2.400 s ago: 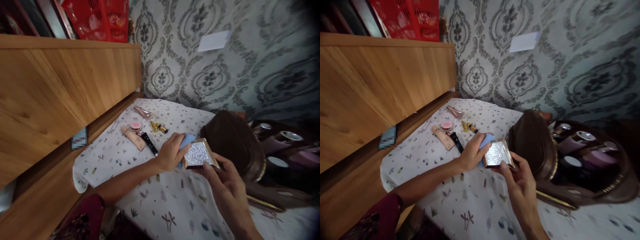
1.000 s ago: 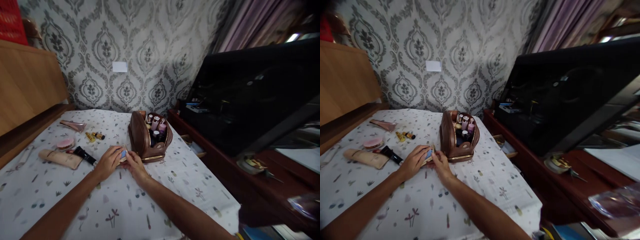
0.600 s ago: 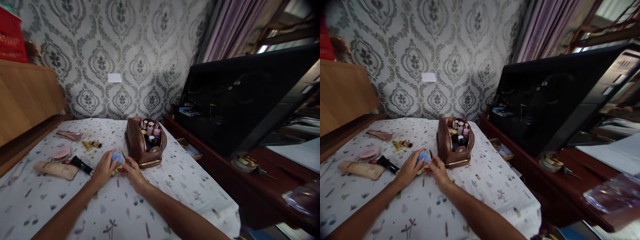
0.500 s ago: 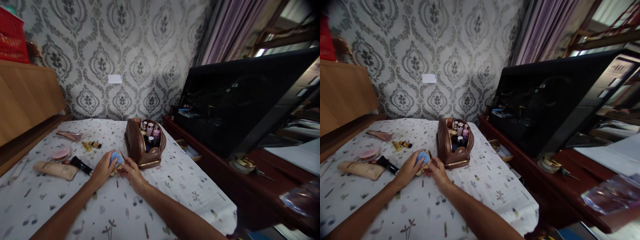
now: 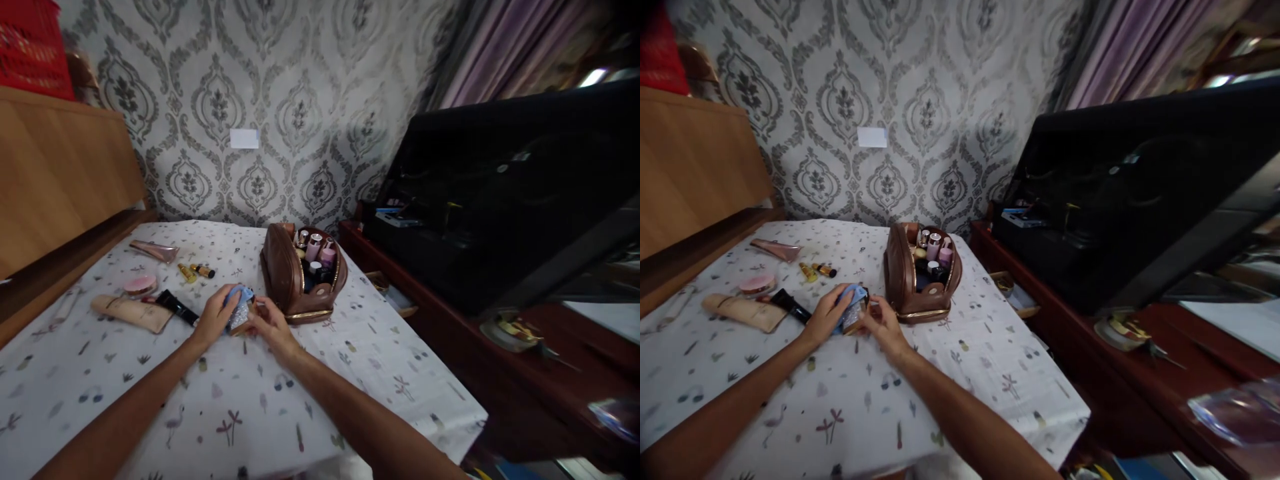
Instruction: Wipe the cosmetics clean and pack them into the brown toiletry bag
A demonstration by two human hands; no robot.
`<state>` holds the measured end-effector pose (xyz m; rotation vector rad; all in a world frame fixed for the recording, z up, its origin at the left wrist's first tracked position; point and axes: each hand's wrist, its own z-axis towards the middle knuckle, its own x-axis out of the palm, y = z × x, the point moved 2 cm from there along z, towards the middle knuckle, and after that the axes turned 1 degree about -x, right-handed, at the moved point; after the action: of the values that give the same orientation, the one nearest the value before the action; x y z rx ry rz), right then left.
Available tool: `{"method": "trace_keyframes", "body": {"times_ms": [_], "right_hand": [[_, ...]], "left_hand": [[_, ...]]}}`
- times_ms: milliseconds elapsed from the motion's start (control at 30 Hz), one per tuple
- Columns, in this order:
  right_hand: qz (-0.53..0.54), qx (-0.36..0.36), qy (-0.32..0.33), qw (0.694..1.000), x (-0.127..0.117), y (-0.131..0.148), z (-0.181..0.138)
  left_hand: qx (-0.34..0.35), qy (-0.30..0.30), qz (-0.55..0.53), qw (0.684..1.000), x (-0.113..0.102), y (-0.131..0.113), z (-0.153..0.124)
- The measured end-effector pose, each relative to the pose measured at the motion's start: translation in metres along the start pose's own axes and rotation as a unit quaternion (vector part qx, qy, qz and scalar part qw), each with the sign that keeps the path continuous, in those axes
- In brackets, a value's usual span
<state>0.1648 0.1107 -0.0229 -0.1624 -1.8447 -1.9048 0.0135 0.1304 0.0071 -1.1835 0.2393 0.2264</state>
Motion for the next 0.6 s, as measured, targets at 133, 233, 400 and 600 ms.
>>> {"method": "trace_keyframes", "body": {"times_ms": [133, 233, 400, 600], "right_hand": [[-0.003, 0.0, 0.02, 1.0, 0.001, 0.005, 0.0], [-0.017, -0.015, 0.037, 0.999, 0.001, 0.006, 0.0], [-0.101, -0.097, 0.046, 0.989, -0.001, 0.007, 0.0], [-0.128, -0.103, 0.035, 0.986, -0.003, 0.009, -0.001]], "left_hand": [[-0.028, -0.013, -0.024, 0.999, -0.002, 0.008, 0.003], [-0.043, -0.027, -0.048, 0.998, -0.004, 0.009, 0.005], [-0.034, -0.011, -0.06, 0.998, -0.003, -0.009, 0.002], [-0.039, -0.034, -0.032, 0.998, -0.005, -0.012, 0.001]]}}
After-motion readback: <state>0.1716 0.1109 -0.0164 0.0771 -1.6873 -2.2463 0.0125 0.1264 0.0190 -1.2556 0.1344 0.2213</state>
